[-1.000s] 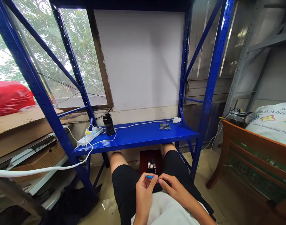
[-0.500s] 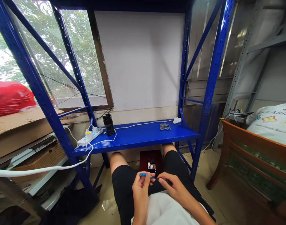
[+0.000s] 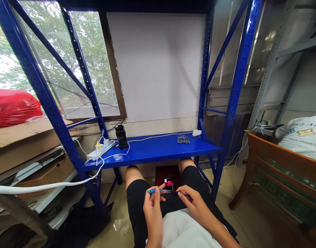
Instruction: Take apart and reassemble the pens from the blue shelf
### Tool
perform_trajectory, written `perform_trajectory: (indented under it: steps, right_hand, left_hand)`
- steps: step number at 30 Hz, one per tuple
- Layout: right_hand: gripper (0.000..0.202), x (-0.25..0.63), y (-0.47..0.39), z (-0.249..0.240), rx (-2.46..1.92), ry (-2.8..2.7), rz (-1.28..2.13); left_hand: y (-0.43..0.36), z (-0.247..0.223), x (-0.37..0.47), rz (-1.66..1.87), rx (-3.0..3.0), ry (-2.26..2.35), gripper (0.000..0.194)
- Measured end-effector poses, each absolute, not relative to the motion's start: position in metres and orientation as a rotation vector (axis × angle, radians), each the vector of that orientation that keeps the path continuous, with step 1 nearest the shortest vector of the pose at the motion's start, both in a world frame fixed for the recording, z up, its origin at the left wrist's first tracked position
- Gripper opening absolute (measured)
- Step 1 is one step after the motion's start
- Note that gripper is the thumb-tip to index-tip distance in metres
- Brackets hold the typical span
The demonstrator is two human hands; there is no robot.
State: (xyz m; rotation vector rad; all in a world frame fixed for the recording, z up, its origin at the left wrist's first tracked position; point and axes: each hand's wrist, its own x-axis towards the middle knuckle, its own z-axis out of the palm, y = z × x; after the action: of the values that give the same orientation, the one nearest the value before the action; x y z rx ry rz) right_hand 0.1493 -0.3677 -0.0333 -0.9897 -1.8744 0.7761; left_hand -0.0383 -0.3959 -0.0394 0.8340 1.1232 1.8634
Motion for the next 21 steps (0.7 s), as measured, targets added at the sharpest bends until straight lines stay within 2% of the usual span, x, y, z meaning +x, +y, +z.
perform_trajectory:
  steps: [15, 21]
  right_hand:
    - [0.039, 0.15, -0.364, -0.04, -0.958, -1.913, 0.773]
    - [0.035, 0.15, -0.364, -0.044, -1.002, -1.792, 0.728]
  left_hand:
    - [-0.394, -0.038, -0.032, 1.676, 0.962, 1.061, 0.042]
    - [-0.397, -0.04, -0.037, 1.861, 0.879, 1.111, 0.041]
